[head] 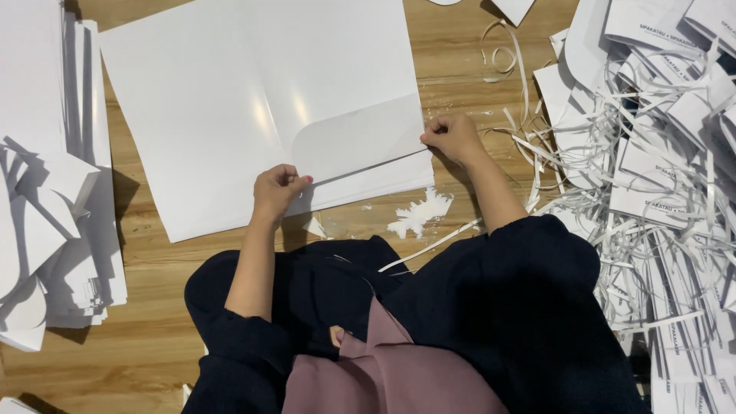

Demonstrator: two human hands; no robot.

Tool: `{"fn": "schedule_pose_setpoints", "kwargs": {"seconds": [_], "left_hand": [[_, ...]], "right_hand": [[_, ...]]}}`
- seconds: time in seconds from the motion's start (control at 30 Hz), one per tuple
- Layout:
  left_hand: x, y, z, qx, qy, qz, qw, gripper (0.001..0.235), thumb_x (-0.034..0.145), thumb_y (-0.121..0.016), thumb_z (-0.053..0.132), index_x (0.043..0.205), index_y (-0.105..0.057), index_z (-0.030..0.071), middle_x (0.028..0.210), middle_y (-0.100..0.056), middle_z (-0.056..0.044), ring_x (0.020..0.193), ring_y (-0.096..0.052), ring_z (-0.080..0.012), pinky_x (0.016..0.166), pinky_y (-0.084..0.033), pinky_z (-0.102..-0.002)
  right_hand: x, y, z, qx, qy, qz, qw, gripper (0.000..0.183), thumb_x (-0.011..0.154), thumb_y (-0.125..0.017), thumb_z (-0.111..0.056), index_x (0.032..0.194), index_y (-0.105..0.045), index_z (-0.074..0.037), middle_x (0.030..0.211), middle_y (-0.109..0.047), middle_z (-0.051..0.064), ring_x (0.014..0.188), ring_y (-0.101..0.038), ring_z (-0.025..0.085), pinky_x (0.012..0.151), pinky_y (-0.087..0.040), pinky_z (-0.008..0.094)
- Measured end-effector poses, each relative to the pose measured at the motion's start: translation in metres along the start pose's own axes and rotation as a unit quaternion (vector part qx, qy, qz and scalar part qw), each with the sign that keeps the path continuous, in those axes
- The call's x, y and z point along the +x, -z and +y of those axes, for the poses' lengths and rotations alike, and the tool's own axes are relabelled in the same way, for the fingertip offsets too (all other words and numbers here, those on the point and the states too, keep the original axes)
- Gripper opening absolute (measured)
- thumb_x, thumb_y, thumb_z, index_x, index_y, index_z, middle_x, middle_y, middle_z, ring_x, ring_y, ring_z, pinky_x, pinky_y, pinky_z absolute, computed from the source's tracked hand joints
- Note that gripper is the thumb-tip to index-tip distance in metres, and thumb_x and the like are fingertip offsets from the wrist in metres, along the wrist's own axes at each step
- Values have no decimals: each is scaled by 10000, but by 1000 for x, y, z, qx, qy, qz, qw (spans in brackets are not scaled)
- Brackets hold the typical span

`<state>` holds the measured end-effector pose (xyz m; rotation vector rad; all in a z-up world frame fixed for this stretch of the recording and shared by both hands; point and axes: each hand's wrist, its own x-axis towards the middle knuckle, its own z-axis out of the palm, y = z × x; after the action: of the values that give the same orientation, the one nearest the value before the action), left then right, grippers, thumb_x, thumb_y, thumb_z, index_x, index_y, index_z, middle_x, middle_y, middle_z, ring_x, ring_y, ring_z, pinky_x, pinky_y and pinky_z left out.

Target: A person sits on the floor folding printed paper sheets into folders and stacking them, using a small tool to sharpen the creases.

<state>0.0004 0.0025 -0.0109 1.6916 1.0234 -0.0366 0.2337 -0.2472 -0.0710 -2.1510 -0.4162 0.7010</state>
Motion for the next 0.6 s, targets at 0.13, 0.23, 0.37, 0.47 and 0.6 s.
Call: {"fn": "schedule_pose_setpoints", "kwargs": {"seconds": [0.13,0.23,0.37,0.47,0.6], "left_hand": [[-3,0,3,3,4,-3,1000,129,713,-734,115,730,-613,75,606,-507,-14,604,-504,-137,556,-410,-250],[-3,0,2,-14,0,-6,1000,131,713,-726,104,741,-606,60,622,-495,-16,626,-493,-138,563,-409,-251],[-4,-1,2,-5,8,0,1000,108,723,-713,88,742,-610,63,620,-504,-18,621,-498,-140,554,-414,-250],[-3,-4,2,7,5,14,1000,98,722,-710,85,746,-617,64,619,-520,-16,615,-507,-134,544,-421,-248],[-2,-6,-5,10,-19,29,999,90,722,-700,61,745,-613,54,615,-518,-30,602,-492,-143,525,-410,-262]], "right_hand": [[-1,2,-2,3,1,-3,1000,104,707,-716,-176,766,-681,-98,739,-639,70,701,-589,185,627,-463,299],[-1,2,-5,-7,9,-3,1000,103,701,-724,-165,760,-683,-90,736,-643,84,698,-597,203,624,-466,308],[-2,2,-9,-45,28,0,999,106,699,-711,-169,758,-679,-87,730,-642,95,703,-611,233,619,-467,329],[-1,2,-9,-69,35,9,997,88,689,-705,-166,736,-676,-97,699,-638,81,681,-614,235,607,-466,325],[-6,0,-13,-91,37,9,995,83,680,-704,-159,723,-671,-96,689,-636,90,677,-621,254,604,-464,325]]}}
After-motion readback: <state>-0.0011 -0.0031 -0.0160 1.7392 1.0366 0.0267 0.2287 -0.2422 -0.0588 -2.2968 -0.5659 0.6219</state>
